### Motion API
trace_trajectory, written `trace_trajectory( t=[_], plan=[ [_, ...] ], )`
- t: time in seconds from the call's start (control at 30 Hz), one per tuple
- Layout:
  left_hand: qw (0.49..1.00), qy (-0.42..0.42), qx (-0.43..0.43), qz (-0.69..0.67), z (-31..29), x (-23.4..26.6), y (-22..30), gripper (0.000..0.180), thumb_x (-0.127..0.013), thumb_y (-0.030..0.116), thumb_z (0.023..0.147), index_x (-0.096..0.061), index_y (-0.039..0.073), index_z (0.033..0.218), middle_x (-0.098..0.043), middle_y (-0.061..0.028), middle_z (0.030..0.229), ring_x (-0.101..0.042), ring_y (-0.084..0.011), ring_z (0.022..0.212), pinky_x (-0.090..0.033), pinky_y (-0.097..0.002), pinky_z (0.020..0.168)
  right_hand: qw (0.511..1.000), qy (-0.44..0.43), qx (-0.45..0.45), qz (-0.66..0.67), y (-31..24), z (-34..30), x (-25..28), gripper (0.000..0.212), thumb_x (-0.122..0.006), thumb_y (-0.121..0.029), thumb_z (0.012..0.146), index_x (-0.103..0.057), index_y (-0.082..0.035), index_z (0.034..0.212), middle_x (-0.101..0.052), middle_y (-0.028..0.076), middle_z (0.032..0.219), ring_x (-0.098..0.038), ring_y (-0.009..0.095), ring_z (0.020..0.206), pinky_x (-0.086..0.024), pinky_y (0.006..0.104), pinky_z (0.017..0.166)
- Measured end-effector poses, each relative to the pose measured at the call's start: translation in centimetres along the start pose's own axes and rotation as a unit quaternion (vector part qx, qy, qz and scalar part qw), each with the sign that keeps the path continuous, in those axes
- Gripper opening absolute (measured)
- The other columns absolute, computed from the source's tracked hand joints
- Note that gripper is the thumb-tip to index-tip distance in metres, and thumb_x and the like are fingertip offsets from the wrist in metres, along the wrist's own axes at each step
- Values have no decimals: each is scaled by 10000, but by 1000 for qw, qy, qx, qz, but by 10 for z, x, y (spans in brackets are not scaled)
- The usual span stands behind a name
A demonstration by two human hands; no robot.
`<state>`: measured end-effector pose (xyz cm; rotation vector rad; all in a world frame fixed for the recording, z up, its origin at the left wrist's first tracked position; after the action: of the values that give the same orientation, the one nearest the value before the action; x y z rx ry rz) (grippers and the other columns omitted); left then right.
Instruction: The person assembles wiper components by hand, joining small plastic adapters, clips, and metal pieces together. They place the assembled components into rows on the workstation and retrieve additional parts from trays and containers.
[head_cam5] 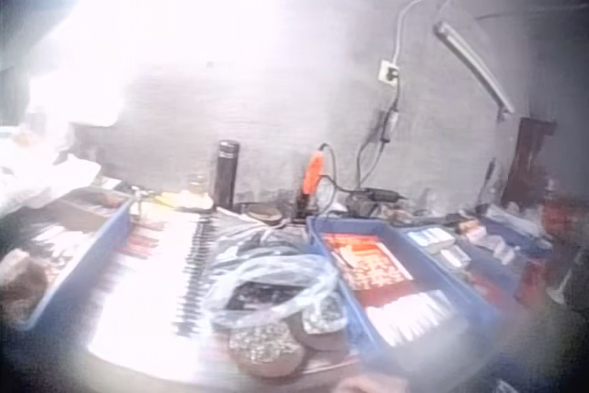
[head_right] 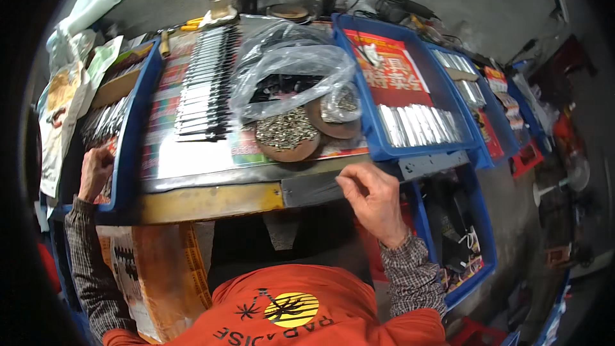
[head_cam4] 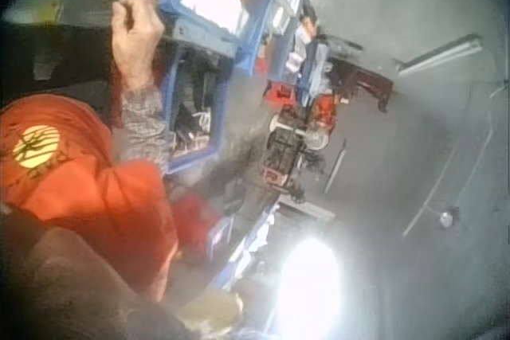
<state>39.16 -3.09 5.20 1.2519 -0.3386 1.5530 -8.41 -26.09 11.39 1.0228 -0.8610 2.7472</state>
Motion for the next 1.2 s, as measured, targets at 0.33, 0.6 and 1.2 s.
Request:
trace_trajectory(
  t=[0.33, 0.6, 1.2],
  plan=[
    [995, 87, -28, -41, 1, 19, -4, 36, -555, -16, 840, -547, -39, 865, -563, -163, 709, -555, -231, 620, -441, -338, 596, 976, 61, -64, -200, 88, 44, 90, 128, -624, -96, 836, -638, 19, 893, -636, 133, 790, -601, 259, 657, -462, 359, 628],
    [991, 126, -13, -46, -10, 31, 2, 65, -557, 2, 897, -577, -26, 952, -589, -115, 750, -563, -131, 700, -454, -278, 656, 946, -43, -129, -294, 155, 79, 87, 223, -650, -119, 809, -661, -6, 1001, -619, 151, 904, -610, 306, 842, -462, 402, 731],
    [970, 185, -14, -159, -43, 32, 102, 163, -550, -19, 928, -620, -59, 1069, -642, -66, 975, -581, -116, 928, -450, -242, 842, 958, -56, -116, -256, 160, 89, 81, 225, -622, -117, 789, -641, -16, 989, -655, 166, 838, -649, 315, 769, -488, 409, 708]
  ],
)
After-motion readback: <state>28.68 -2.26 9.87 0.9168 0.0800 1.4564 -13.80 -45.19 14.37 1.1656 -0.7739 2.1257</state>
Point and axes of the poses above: each hand's wrist, its own z-axis towards the middle knuckle, its own x-axis out of the back of the hand, y = z × x, the point moved 10 cm from there along z, towards the middle knuckle
